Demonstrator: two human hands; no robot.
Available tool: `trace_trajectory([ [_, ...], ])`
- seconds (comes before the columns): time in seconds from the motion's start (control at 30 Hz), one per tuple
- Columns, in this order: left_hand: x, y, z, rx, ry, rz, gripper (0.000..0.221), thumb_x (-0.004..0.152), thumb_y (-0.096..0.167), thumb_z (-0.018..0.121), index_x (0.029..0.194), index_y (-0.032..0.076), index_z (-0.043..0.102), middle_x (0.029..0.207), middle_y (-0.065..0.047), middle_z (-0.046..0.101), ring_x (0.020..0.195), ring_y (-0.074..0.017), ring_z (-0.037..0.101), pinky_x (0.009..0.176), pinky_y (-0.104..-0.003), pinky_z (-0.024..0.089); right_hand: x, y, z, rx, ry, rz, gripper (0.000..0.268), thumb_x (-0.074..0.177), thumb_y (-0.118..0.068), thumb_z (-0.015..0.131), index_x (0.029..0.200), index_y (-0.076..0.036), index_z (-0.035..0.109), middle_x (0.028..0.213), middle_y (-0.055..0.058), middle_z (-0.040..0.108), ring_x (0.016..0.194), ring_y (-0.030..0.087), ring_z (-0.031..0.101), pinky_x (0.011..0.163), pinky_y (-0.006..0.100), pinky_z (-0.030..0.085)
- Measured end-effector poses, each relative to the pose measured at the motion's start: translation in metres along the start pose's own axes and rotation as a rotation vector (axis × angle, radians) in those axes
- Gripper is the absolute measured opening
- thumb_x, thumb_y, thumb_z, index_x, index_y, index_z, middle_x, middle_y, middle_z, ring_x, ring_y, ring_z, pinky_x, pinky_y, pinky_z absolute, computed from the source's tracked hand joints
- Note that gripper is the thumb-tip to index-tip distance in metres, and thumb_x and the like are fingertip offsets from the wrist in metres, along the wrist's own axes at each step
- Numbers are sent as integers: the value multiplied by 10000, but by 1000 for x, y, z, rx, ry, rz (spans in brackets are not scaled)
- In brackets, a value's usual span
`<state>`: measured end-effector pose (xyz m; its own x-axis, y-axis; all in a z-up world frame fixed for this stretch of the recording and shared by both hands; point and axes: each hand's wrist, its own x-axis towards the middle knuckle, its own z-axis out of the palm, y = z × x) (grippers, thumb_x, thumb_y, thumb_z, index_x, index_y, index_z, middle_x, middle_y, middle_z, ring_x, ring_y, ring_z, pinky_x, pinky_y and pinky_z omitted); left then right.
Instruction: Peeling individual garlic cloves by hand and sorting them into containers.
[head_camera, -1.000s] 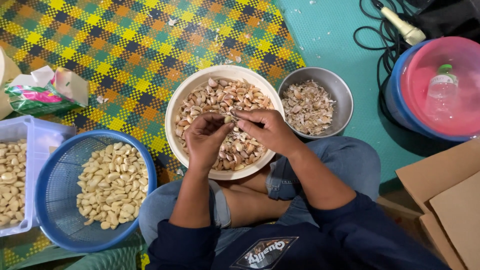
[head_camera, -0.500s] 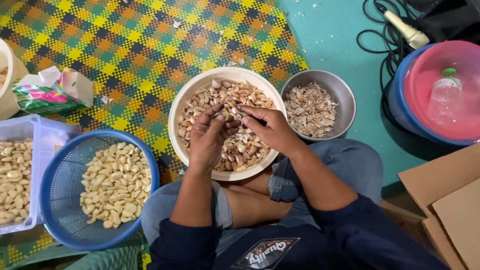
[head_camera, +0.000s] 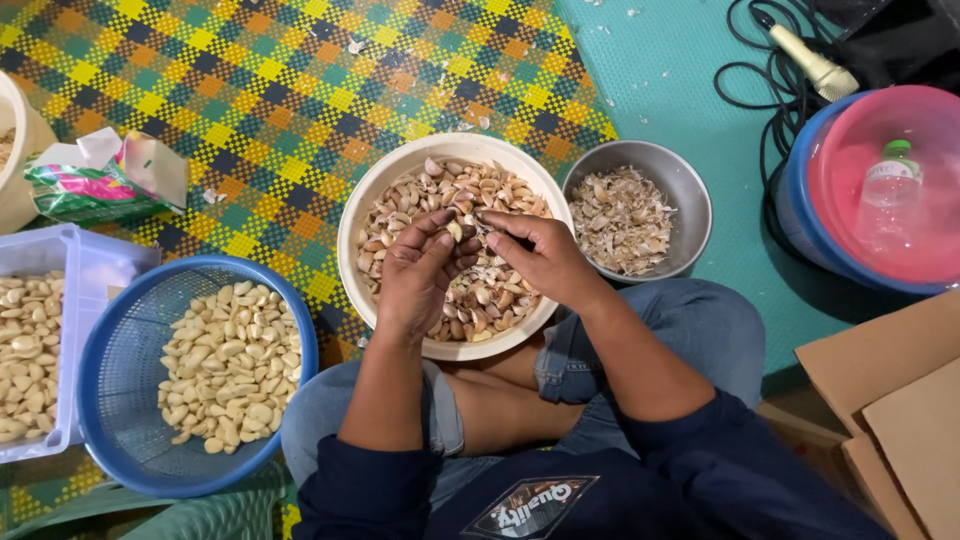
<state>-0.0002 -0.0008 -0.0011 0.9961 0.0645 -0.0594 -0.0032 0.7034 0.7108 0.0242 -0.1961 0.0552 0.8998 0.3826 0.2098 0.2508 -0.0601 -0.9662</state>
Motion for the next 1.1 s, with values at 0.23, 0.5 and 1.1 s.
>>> trace_trajectory([
  [0.23,-3,35,1,174,110,95,233,984,-53,595,1210,-38,649,1015,-185,749,874,-302,784,753,-358,685,0,1,-3,13,1,15,300,1010,-113,682,1282,13,701,1147,260,741,1116,213,653,951,432,550],
  [0.5,-58,171,-59,923,564,895,166,1139,-41,643,1246,76,692,1036,-117,742,908,-210,723,797,-323,655,3,-7,-10,-155,-13,83,381,964,-137,659,1308,27,666,1130,140,773,885,141,709,788,226,555],
  [1.1,-71,152,-114,2134,677,168,495,898,244,844,1367,107,765,1202,-307,542,909,-431,618,717,-532,556,11,0,-48,-64,122,-42,344,1020,-24,636,1346,81,610,1002,187,742,749,147,660,620,220,562],
])
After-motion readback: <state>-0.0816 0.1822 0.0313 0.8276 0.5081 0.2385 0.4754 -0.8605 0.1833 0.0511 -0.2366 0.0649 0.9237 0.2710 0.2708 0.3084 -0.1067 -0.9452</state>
